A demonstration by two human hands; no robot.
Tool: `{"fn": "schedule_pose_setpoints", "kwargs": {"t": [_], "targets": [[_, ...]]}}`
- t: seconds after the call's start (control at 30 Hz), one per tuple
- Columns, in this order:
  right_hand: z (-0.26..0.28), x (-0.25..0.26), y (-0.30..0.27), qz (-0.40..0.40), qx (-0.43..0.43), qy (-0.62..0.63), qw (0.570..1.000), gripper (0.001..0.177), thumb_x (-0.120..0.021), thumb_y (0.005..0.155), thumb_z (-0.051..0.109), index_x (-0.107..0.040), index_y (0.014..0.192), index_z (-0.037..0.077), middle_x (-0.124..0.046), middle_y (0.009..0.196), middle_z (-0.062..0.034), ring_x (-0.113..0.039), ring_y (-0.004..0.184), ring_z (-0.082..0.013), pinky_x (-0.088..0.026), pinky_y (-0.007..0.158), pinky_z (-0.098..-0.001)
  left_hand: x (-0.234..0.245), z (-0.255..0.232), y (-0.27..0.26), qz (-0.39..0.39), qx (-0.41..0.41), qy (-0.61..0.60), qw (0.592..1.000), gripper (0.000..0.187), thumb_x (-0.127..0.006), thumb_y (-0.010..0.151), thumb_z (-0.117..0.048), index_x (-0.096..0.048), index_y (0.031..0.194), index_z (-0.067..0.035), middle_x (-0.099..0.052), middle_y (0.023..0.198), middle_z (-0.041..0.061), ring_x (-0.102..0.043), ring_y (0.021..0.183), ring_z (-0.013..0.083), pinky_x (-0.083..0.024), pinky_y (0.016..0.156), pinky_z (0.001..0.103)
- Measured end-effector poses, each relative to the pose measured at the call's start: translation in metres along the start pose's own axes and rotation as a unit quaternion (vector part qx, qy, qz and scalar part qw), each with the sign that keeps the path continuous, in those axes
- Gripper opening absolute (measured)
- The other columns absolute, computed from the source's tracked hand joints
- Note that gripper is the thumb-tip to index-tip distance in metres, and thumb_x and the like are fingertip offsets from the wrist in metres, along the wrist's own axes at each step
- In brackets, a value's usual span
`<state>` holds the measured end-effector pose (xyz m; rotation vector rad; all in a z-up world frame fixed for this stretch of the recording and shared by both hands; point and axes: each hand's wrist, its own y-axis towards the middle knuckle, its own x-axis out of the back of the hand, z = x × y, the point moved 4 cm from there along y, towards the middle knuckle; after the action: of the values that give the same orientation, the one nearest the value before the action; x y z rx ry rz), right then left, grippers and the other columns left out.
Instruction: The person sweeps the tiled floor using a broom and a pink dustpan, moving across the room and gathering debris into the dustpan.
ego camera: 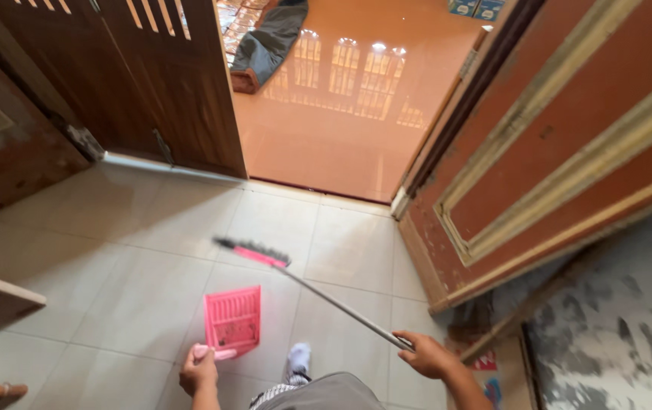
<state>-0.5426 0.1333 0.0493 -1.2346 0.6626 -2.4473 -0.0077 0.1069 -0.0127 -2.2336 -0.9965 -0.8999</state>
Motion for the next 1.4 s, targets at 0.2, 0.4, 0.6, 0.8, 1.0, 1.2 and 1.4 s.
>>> {"fn": "schedule_pose_setpoints", "kwargs": {"t": [0.2,0.4,0.6,0.8,1.0,1.2,1.4], "targets": [[-0.050,-0.055,-0.084,-0.005,-0.136,-0.060,0.989,0.059,-0.068,0.095,0.032,-0.044,0.146,0.016,-0.072,0.112,-0.0193,-0.070,0.110,-0.0337,-0.054,0.098,-0.0438,0.026,0.063,-0.036,0.050,0.074,-0.297,0.951,0.037,-0.085,0.090,-0.029,-0.073,0.119,-0.011,-0.066,0.097,0.011,-0.049,0.071,0.0286,-0.037,0.052,0.042],[-0.117,-0.081,-0.165,0.053,-0.207,-0.191,0.958,0.027,-0.060,0.097,0.024,-0.066,0.121,0.013,-0.070,0.122,-0.0168,-0.067,0.114,-0.0353,-0.055,0.096,-0.0464,0.071,0.071,-0.047,0.046,-0.065,-0.507,0.858,0.030,-0.080,0.086,-0.011,-0.068,0.113,-0.009,-0.068,0.110,-0.002,-0.063,0.100,0.0104,-0.055,0.083,0.024],[-0.154,-0.091,-0.221,0.125,-0.161,-0.284,0.937,0.025,-0.059,0.095,0.021,-0.069,0.116,0.010,-0.071,0.120,-0.0201,-0.067,0.117,-0.0358,-0.055,0.097,-0.0457,0.151,0.110,-0.054,0.102,-0.069,-0.521,0.844,0.024,-0.082,0.094,-0.011,-0.068,0.113,-0.007,-0.062,0.108,-0.001,-0.056,0.099,0.0118,-0.049,0.084,0.028],[-0.086,-0.157,-0.189,0.241,-0.129,-0.006,0.962,0.029,-0.073,0.094,0.032,-0.067,0.102,0.005,-0.062,0.081,-0.0087,-0.059,0.073,-0.0217,-0.048,0.064,-0.0371,0.281,0.153,-0.073,0.109,-0.009,-0.533,0.839,0.028,-0.082,0.090,-0.010,-0.063,0.110,-0.010,-0.060,0.103,-0.001,-0.055,0.095,0.0147,-0.043,0.064,0.040],[0.091,-0.294,-0.088,0.312,-0.212,0.573,0.727,0.048,-0.054,0.102,0.026,-0.032,0.060,0.019,-0.025,0.046,0.0039,-0.024,0.037,-0.0122,-0.019,0.035,-0.0309,0.393,0.227,-0.059,0.079,-0.061,-0.506,0.857,0.015,-0.070,0.097,0.002,-0.066,0.110,-0.003,-0.061,0.118,0.000,-0.059,0.117,0.0222,-0.054,0.091,0.058],[0.310,-0.389,0.004,0.246,-0.195,0.698,0.643,0.041,-0.049,0.108,0.031,-0.039,0.071,0.015,-0.028,0.057,0.0044,-0.028,0.045,-0.0096,-0.023,0.040,-0.0253,0.473,0.291,-0.038,0.064,-0.055,-0.583,0.808,0.023,-0.065,0.096,0.000,-0.065,0.116,-0.011,-0.061,0.117,0.005,-0.061,0.126,0.0261,-0.054,0.095,0.068],[0.340,-0.389,0.021,0.248,-0.043,0.542,0.802,0.023,-0.060,0.101,0.027,-0.043,0.091,0.015,-0.034,0.061,0.0035,-0.031,0.045,-0.0094,-0.026,0.037,-0.0269,0.512,0.328,-0.026,0.032,-0.120,-0.541,0.832,0.030,-0.064,0.089,0.006,-0.065,0.116,-0.007,-0.062,0.114,0.007,-0.060,0.127,0.0292,-0.047,0.107,0.063]]}}
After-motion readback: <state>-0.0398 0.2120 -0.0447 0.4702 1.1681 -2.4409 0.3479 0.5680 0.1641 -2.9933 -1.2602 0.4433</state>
